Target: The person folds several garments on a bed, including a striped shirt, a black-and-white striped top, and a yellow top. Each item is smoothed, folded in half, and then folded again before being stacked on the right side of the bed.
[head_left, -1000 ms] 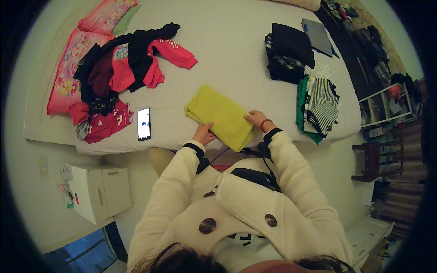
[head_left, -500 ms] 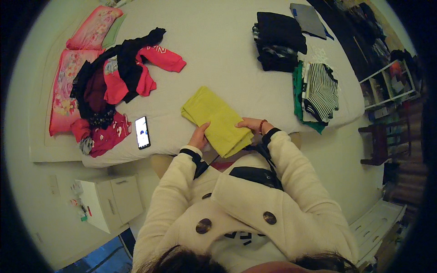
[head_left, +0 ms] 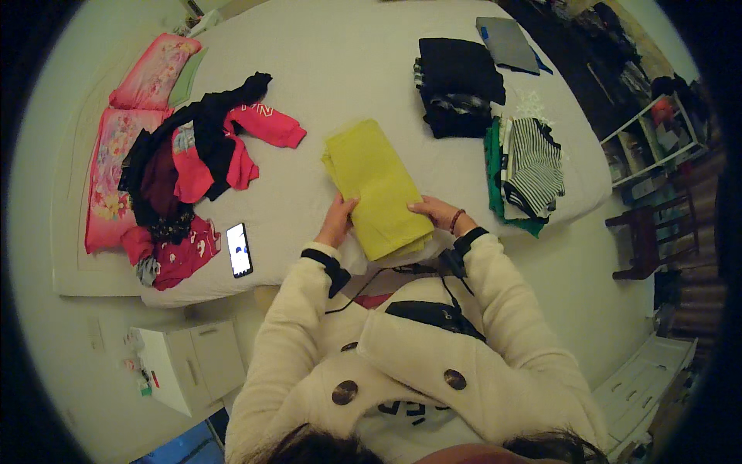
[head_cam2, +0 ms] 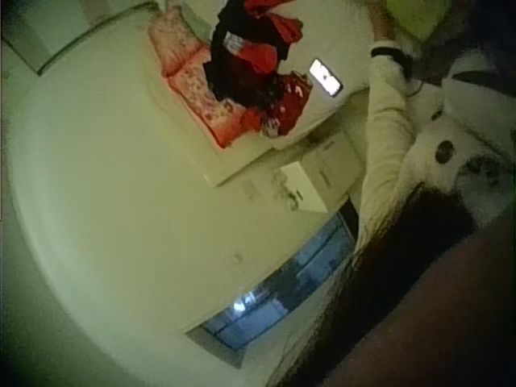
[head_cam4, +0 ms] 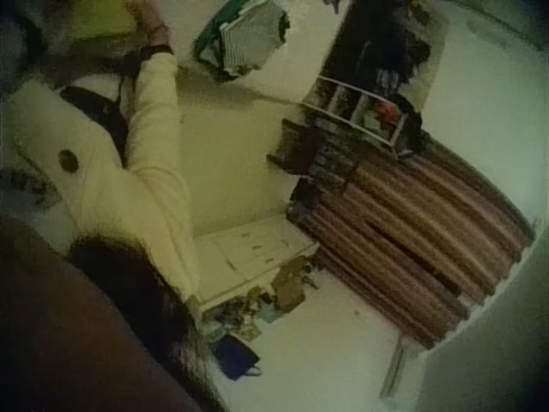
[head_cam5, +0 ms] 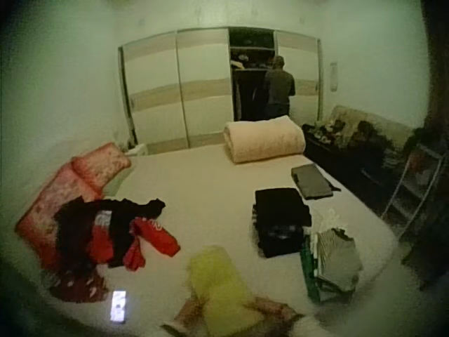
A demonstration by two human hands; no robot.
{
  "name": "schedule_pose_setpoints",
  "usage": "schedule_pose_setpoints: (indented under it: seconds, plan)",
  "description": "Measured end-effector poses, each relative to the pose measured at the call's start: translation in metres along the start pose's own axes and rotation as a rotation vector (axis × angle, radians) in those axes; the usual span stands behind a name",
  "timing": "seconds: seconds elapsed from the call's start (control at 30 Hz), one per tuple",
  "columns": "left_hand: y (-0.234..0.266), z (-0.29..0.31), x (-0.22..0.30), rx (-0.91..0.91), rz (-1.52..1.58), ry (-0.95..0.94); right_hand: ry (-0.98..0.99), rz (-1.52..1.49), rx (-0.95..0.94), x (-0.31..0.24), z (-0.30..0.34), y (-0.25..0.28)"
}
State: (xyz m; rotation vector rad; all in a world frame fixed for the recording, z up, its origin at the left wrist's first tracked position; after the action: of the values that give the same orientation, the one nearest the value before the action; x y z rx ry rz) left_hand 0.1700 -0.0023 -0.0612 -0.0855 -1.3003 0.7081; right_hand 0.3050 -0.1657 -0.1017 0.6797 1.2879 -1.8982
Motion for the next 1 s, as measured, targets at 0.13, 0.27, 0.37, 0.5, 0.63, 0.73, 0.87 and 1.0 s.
schedule_pose_setpoints:
  seconds: [0.13,0.27,0.37,0.5,0.63,0.73,0.87,1.0]
  plan:
    - [-0.004,0.036,-0.079,0.039,-0.028,0.380,-0.084,0.062,0.119,0.043,-0.001,0.009]
    - [0.001,0.028,-0.084,-0.013,0.078,0.398,-0.087,-0.034,0.159,0.059,-0.002,0.022]
    - [0.005,0.011,-0.067,-0.025,0.107,0.409,-0.170,0.011,0.143,0.059,-0.004,0.025]
    - [-0.001,0.001,-0.056,0.053,0.075,0.310,-0.095,-0.021,0.143,0.049,0.000,0.017]
    - [-0.006,-0.005,-0.048,0.102,-0.004,0.246,-0.153,-0.191,0.109,0.052,0.005,0.008]
    - [-0.005,-0.012,-0.037,0.056,0.017,0.205,-0.224,-0.304,0.099,0.058,0.004,0.005]
    - [0.005,-0.011,-0.044,0.088,-0.047,0.277,-0.148,-0.228,0.071,0.057,-0.004,0.000]
    - [0.018,-0.015,-0.057,0.129,-0.041,0.291,-0.253,0.084,0.106,0.035,-0.008,0.007]
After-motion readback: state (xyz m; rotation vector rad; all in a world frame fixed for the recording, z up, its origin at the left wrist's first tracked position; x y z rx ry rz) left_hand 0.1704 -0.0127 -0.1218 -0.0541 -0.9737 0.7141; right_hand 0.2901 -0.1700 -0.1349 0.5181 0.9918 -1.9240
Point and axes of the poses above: each hand's wrist, its own z-axis away from the middle knuckle, its own y-axis out of the back of the hand, x = y × z, the point moved 6 cm from there along -z, towards the middle knuckle, and after that the axes turned 3 degrees about -x, right-handed, at the moved point
